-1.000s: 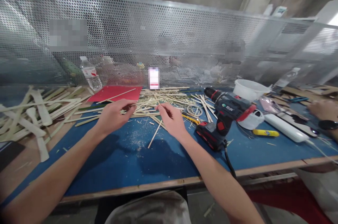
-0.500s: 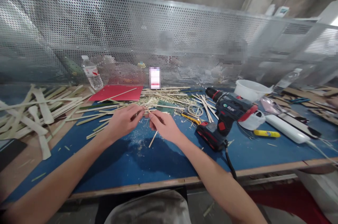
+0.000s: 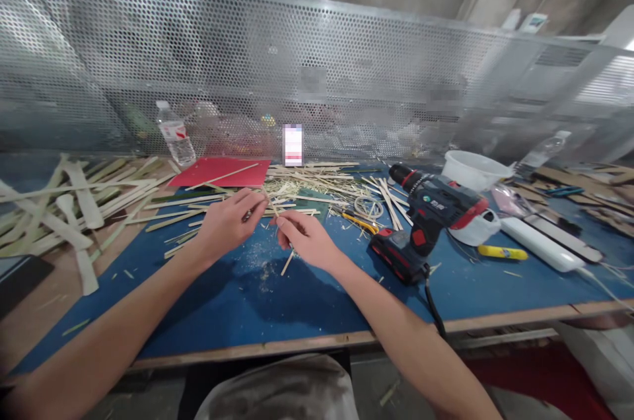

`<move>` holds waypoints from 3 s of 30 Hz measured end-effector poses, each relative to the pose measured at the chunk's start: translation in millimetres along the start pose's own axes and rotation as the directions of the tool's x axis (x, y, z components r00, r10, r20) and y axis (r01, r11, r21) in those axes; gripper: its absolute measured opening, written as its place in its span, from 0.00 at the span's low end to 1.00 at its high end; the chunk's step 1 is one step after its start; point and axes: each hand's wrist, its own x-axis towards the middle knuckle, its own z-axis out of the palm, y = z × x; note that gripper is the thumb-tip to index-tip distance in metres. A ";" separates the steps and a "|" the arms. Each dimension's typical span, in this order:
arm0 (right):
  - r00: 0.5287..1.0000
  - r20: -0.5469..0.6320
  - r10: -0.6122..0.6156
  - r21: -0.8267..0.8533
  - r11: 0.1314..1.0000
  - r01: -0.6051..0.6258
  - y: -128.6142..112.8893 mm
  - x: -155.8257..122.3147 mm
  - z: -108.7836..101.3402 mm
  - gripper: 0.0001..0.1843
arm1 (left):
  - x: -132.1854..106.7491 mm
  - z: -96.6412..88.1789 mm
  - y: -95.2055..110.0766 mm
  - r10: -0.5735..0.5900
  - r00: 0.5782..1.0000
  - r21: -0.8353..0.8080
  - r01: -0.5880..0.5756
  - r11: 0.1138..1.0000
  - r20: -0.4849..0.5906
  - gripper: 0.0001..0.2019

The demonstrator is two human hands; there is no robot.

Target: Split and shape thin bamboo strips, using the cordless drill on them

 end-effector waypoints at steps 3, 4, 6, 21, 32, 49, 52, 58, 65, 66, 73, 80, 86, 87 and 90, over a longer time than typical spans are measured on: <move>1.000 -0.004 -0.022 0.037 0.999 0.022 0.8 0.3 2.9 0.23 | -1.9 1.0 5.8 0.070 0.997 0.019 -0.070 0.997 0.036 0.10; 1.000 -0.006 -0.030 0.044 0.999 0.031 1.1 0.3 3.8 0.23 | -2.6 1.3 7.7 0.083 0.996 0.019 -0.084 0.996 0.044 0.10; 0.999 -0.005 -0.040 0.037 0.999 0.040 1.7 0.3 5.6 0.23 | -3.9 2.1 10.6 0.088 0.995 0.027 -0.089 0.996 0.047 0.10; 0.999 -0.047 -0.022 -0.012 1.000 0.021 8.3 3.9 10.8 0.22 | -8.2 7.7 5.9 0.190 0.981 0.050 -0.192 0.980 0.045 0.09; 0.999 -0.036 -0.026 -0.058 0.998 0.024 6.1 1.8 9.0 0.21 | -5.6 7.6 0.2 0.098 0.994 0.036 -0.096 0.995 -0.049 0.09; 0.997 -0.053 -0.062 -0.091 0.994 0.057 5.1 0.8 6.8 0.24 | -7.2 2.2 9.5 0.213 0.973 0.168 -0.226 0.960 0.095 0.12; 0.997 -0.038 -0.073 -0.056 0.996 0.071 0.9 1.8 6.5 0.23 | -5.0 -0.7 9.3 0.166 0.985 0.170 -0.171 0.970 0.044 0.12; 0.992 -0.119 -0.038 -0.098 0.995 0.026 4.7 2.0 12.3 0.23 | -3.5 2.0 16.8 0.053 0.998 0.182 -0.057 0.982 0.026 0.12; 0.987 -0.159 -0.012 -0.283 0.959 -0.034 10.5 -13.5 32.7 0.20 | 7.3 -1.3 -25.7 -0.234 0.970 0.213 0.242 0.947 -0.063 0.15; 0.990 -0.139 -0.016 -0.292 0.956 -0.026 10.4 -15.9 33.8 0.20 | 8.6 -4.4 -36.4 -0.255 0.964 0.194 0.264 0.945 -0.071 0.15; 0.986 -0.162 -0.036 -0.090 0.996 0.021 7.6 -6.2 8.3 0.21 | 4.7 -3.1 -44.6 -0.198 0.963 0.045 0.193 0.980 0.185 0.15; 0.988 -0.141 0.066 0.200 0.979 -0.037 13.9 3.8 -5.8 0.25 | -15.4 25.6 -20.6 0.193 0.865 -0.248 -0.083 0.965 0.462 0.13; 0.979 -0.191 0.067 0.178 0.983 -0.032 18.9 7.4 -6.9 0.27 | -26.4 35.5 -19.0 0.255 0.843 -0.291 -0.124 0.949 0.473 0.14; 0.976 -0.211 0.061 0.184 0.983 -0.022 18.9 8.4 -7.7 0.27 | -26.7 35.6 -18.8 0.258 0.842 -0.296 -0.123 0.947 0.474 0.14; 0.962 -0.270 0.046 0.194 0.981 0.007 19.2 11.3 -10.5 0.27 | -24.4 31.8 -15.6 0.268 0.840 -0.329 -0.114 0.937 0.472 0.11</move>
